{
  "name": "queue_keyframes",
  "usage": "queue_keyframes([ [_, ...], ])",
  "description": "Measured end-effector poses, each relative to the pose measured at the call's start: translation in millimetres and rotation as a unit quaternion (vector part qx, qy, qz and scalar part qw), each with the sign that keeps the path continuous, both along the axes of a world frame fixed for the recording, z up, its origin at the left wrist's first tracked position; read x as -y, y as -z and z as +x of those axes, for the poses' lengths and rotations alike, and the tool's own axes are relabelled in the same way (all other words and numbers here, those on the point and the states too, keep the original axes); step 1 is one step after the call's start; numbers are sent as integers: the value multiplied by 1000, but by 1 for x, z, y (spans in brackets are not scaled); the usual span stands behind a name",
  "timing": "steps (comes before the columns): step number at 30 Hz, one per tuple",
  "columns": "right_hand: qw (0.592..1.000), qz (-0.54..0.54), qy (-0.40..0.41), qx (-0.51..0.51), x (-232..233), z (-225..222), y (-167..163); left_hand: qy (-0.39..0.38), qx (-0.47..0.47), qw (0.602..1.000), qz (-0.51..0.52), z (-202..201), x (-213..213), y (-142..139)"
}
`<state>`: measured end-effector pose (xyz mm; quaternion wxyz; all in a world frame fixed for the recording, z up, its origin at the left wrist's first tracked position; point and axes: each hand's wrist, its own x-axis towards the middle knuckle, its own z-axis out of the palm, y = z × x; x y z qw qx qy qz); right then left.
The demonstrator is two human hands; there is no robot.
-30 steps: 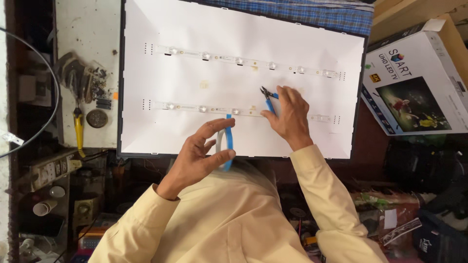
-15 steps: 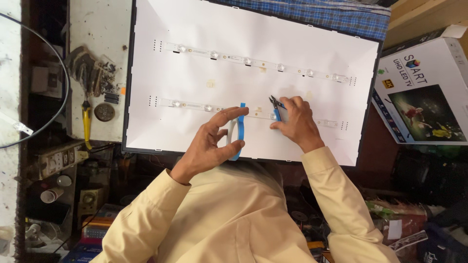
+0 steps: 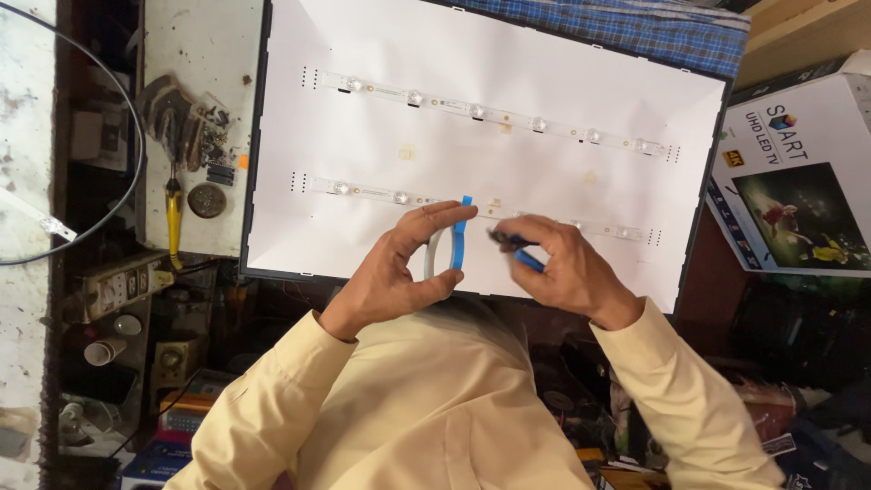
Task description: The person repairs a television backlight assembly. They handle LED light strips and a white ribbon cable, cut pieces of blue tape with pliers, and press the LED strips into place inside the open TV panel frame, then use a screwdriver on the panel before lifting it.
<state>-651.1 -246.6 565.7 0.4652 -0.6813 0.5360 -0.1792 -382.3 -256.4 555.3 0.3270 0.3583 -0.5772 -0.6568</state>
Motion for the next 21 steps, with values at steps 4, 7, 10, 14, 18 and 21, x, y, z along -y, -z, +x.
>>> queue_keyframes([
  [4,995,-29,-90,-29,20,22,-31,11,8,998,-68,6,-1,-4],
  [7,995,-21,-94,-35,28,32,-40,15,16,998,-53,10,-2,-9],
  [10,993,-11,-113,-43,31,35,-44,14,23,998,-56,14,-3,-13],
  [14,992,5,-113,-56,32,37,-44,9,21,998,-61,18,-2,-15],
  [18,991,0,-128,-31,33,40,-42,24,27,997,-74,18,-2,-14],
  [21,990,24,-133,-39,35,43,-40,33,26,996,-81,20,-2,-12],
])
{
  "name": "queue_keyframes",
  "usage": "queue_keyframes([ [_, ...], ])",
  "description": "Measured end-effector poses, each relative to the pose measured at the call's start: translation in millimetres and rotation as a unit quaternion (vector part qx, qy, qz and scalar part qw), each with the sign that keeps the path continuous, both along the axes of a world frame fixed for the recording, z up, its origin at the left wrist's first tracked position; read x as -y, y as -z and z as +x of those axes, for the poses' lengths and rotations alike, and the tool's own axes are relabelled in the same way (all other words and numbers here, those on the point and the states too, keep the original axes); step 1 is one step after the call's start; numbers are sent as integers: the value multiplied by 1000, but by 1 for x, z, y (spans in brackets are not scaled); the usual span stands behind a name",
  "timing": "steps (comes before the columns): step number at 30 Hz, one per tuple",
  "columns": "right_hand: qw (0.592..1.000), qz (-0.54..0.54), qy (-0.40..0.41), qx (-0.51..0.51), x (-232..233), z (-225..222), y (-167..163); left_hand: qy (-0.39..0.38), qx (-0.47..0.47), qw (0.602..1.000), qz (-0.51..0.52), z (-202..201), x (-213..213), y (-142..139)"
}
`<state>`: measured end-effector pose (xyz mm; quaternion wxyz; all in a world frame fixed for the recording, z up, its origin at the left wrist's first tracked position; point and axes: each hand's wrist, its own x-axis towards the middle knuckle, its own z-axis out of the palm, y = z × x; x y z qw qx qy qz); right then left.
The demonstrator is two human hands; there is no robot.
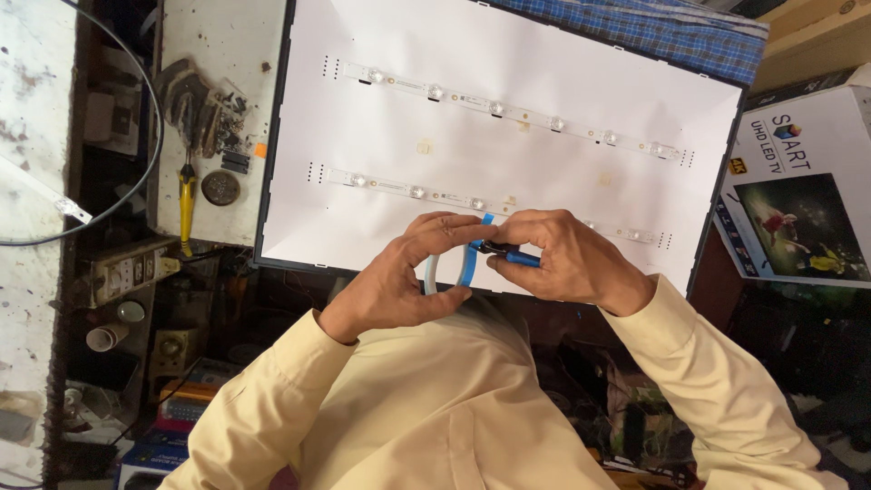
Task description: The person repairs a television backlight assembly. They handle LED light strips and a white ribbon cable, cut pieces of blue tape with pliers, and press the LED strips into place inside the open TV panel frame, then use a screwdriver on the panel before lifting it.
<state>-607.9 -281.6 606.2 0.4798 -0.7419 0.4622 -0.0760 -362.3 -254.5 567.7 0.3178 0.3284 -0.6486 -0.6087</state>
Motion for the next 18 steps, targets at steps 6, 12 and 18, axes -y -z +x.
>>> queue_keyframes([
  [6,1000,-12,-19,-7,2,3,1,15,4,1000,15,6,2,0],
  [12,1000,-8,-30,-1,3,4,5,26,5,999,45,10,3,-3],
  [18,999,-12,-26,34,3,4,7,33,14,997,69,13,5,-5],
])
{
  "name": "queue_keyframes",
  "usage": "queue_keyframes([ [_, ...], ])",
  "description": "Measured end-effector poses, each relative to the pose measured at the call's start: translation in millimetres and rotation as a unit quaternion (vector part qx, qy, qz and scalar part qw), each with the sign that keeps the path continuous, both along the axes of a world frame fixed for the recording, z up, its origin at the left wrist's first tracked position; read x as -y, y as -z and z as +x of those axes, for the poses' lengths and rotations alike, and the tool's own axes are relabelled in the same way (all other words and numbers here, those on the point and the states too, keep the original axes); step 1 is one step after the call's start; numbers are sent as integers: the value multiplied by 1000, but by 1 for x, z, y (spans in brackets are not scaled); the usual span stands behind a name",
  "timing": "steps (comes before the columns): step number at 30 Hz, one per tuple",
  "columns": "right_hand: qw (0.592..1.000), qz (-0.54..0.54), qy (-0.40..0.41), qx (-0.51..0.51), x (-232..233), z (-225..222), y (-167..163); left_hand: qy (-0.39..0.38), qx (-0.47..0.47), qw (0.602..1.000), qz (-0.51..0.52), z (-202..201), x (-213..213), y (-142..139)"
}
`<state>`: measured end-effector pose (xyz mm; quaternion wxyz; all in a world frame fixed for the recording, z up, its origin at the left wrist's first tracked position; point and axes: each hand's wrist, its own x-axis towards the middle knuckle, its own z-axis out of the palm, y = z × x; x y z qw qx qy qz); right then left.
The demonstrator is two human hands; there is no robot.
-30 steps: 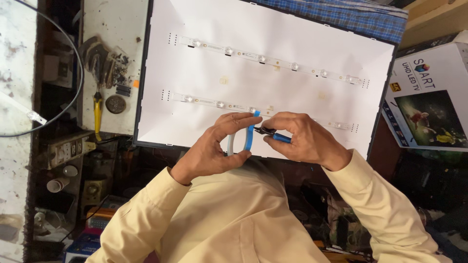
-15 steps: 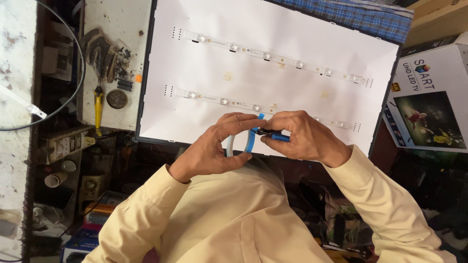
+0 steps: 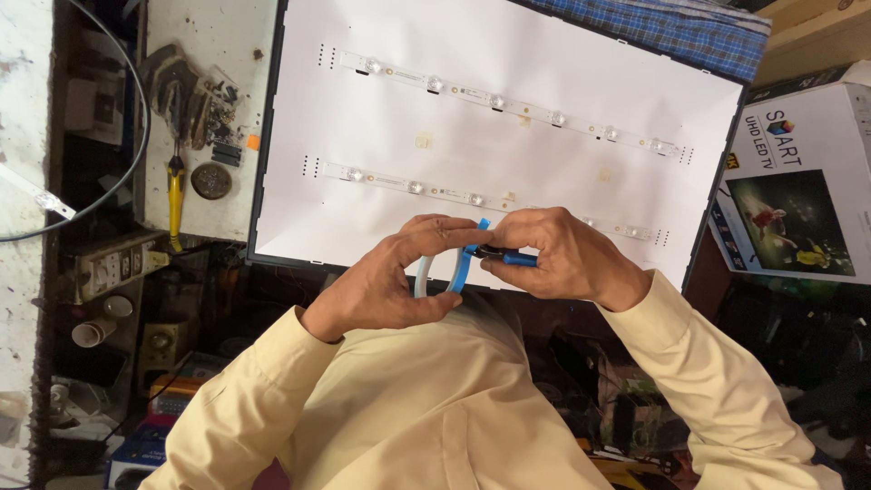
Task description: The person repairs a television backlight assembly. They handle LED light strips and a white ribbon cable, cut pieces of blue tape with pliers, and press the LED strips into place inside the open TV panel frame, then use a screwdriver on the panel before lifting it.
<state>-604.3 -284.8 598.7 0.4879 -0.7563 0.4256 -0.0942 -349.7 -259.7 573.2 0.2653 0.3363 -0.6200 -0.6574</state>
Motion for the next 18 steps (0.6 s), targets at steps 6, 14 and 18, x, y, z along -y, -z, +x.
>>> queue_keyframes([
  [6,1000,9,-10,-12,1,-2,6,1,0,1000,2,0,2,-1],
  [14,998,-61,-13,9,-2,2,29,4,3,1000,-6,0,1,11],
  [18,999,-25,-18,42,-4,-2,32,10,11,1000,-26,3,2,19],
])
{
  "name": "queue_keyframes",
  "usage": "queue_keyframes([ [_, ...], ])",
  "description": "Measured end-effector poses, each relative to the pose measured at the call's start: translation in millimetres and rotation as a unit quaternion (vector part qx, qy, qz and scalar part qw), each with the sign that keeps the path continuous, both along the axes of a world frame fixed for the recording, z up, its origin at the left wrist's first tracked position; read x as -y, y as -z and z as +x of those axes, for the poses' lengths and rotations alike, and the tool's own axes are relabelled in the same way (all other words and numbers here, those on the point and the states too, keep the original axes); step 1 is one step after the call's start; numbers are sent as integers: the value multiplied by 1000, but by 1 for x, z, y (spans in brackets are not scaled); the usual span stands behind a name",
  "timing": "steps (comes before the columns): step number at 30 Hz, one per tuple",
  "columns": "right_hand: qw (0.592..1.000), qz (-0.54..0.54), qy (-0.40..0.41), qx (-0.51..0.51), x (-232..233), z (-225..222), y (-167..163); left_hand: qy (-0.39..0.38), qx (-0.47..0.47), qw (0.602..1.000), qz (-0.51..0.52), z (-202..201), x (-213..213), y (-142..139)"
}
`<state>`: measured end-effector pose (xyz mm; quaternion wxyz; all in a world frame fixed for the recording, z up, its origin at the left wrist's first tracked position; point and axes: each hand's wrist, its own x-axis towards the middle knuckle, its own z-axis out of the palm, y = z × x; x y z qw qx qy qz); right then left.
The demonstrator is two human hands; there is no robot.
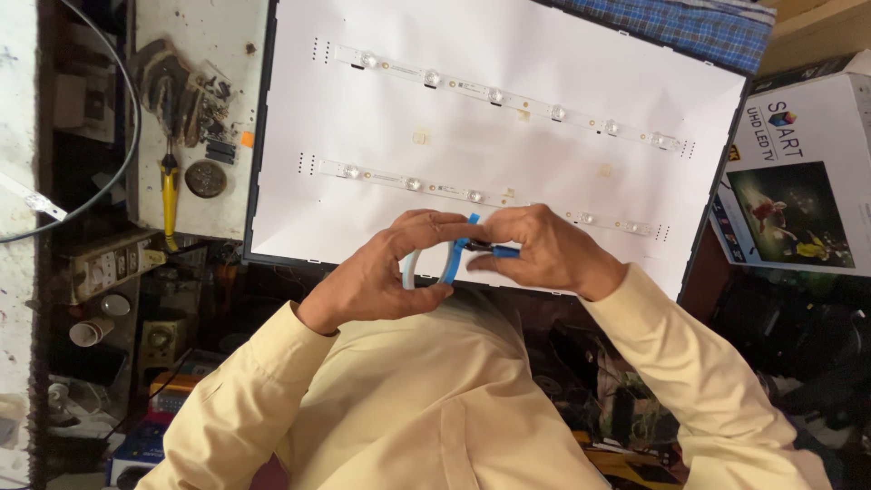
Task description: The person repairs a television backlight assembly. They handle LED light strips and a white ribbon cable, cut pieces of blue tape with pliers, and press the LED strips into place inside the open TV panel frame, then use a screwdriver on the panel before lifting it.
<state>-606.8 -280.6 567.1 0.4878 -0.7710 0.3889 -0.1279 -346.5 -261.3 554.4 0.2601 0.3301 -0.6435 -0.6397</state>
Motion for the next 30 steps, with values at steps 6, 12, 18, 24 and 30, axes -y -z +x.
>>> queue_keyframes([
  [6,963,-11,131,-236,-9,-29,35,-16,-45,999,-23,6,5,1],
  [12,836,-348,197,-375,-2,-45,82,-31,-45,996,-68,3,6,-5],
  [18,928,97,338,124,-24,-8,52,-11,30,997,-67,-5,6,-12],
  [24,910,213,318,161,-30,14,34,3,41,996,-80,-5,-3,-10],
  [30,888,225,339,216,-42,27,35,-50,-28,990,-126,-13,-25,2],
])
